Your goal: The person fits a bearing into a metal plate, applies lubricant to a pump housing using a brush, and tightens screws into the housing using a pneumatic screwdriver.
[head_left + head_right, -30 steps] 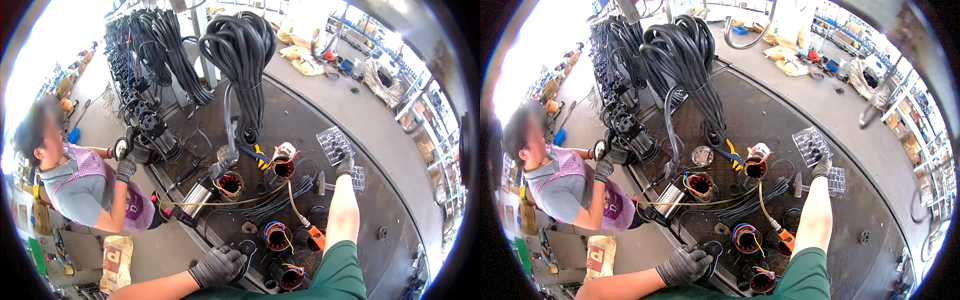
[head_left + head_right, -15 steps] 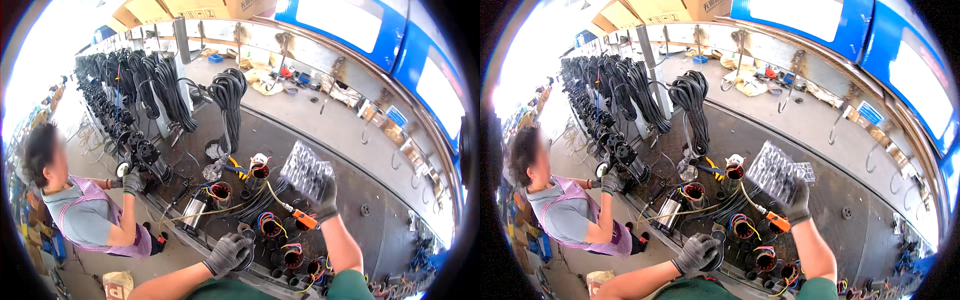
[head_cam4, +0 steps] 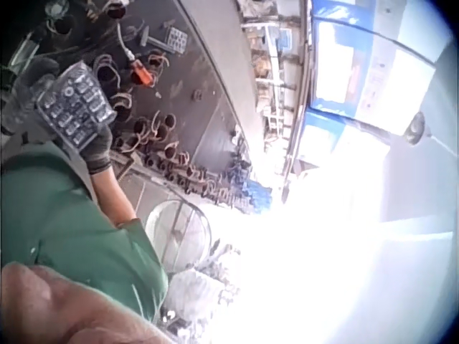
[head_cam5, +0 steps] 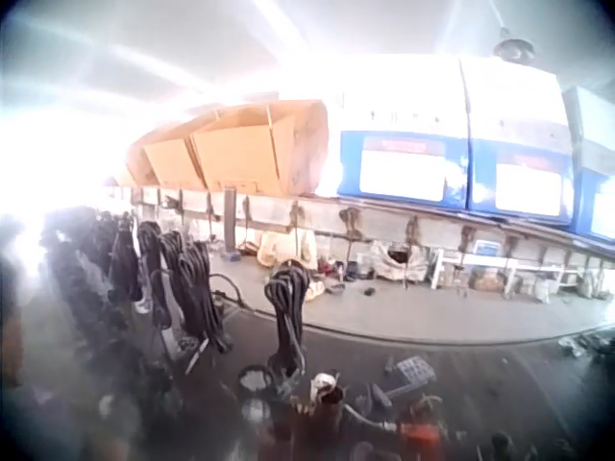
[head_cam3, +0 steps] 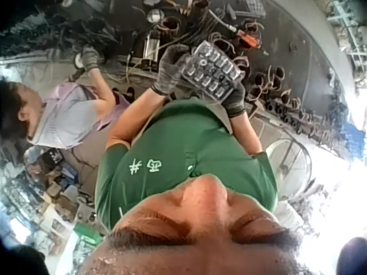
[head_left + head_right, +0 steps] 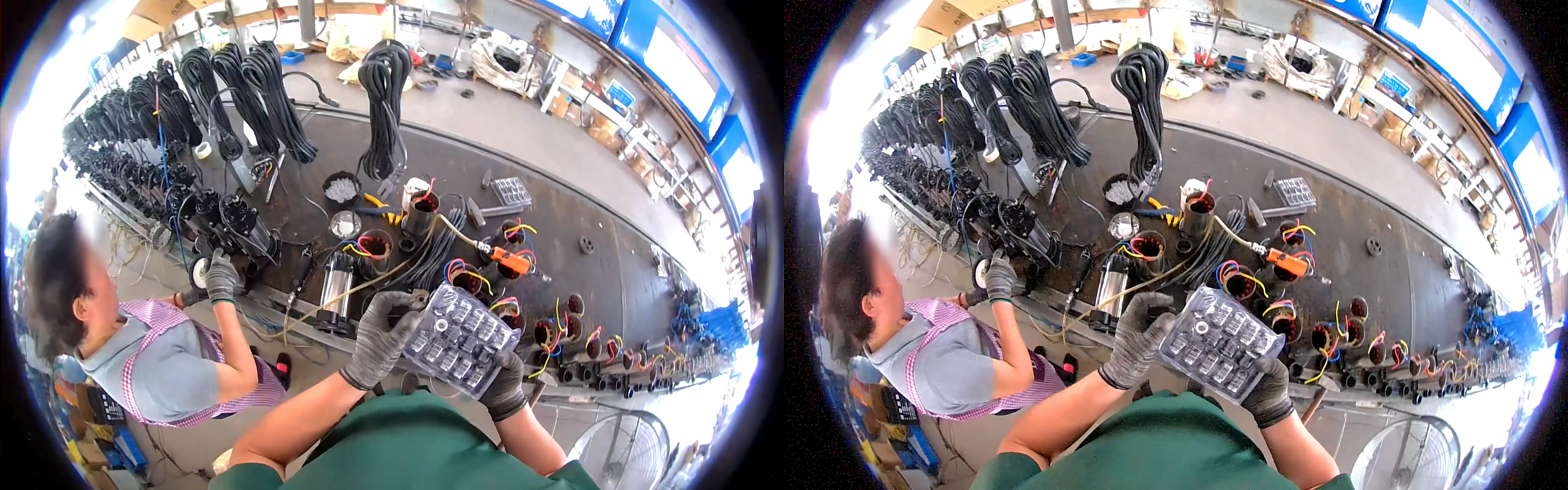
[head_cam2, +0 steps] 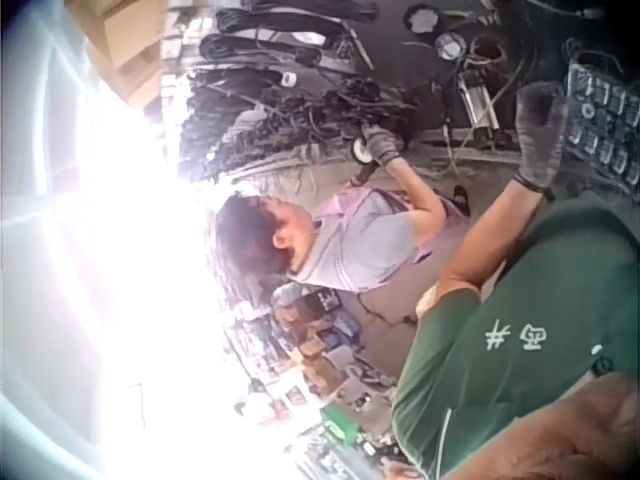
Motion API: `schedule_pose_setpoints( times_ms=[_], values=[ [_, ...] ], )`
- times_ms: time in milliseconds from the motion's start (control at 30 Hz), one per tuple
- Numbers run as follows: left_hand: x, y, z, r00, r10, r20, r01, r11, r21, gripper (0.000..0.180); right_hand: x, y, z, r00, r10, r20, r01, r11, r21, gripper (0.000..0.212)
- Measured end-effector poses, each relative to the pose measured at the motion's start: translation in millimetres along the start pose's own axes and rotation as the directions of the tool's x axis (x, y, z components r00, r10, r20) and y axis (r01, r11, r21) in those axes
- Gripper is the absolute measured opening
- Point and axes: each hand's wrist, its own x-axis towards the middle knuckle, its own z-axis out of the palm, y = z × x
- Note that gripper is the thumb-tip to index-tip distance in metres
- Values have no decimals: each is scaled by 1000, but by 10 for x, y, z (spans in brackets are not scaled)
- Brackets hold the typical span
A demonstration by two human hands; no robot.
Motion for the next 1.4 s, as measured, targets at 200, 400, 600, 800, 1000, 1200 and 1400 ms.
schedule_pose_setpoints(
  times_ms=[200, 400, 600, 800, 1000, 1200, 1400],
  values=[
    [-137, 187, -209, 982, 84, 168, -163, 821, 547, 19, -236, 400, -140, 999, -3, -40, 3, 1000, -13, 96],
    [-324, 149, -421, 921, 262, 288, -387, 700, 600, 19, -282, 715, -139, 998, -5, -69, 6, 1000, 8, 93],
    [-404, 130, -703, 830, 343, 440, -555, 588, 589, 24, -205, 906, -95, 989, 111, -99, -106, 993, 57, 85],
    [-448, 350, -973, 853, 271, 447, -496, 686, 532, 18, -80, 1025, -191, 990, 125, -67, -119, 990, 79, 86],
    [-554, 385, -1029, 914, 238, 329, -399, 682, 614, 34, -7, 1062, -192, 993, 115, -32, -113, 991, 74, 86],
    [-602, 413, -1052, 978, -20, 210, -96, 845, 526, 34, 5, 1015, -215, 989, 144, -18, -142, 988, 64, 86],
    [-504, 475, -943, 912, 235, 336, -405, 642, 652, 36, -41, 983, -313, 990, 141, 1, -141, 989, 34, 83]
  ],
)
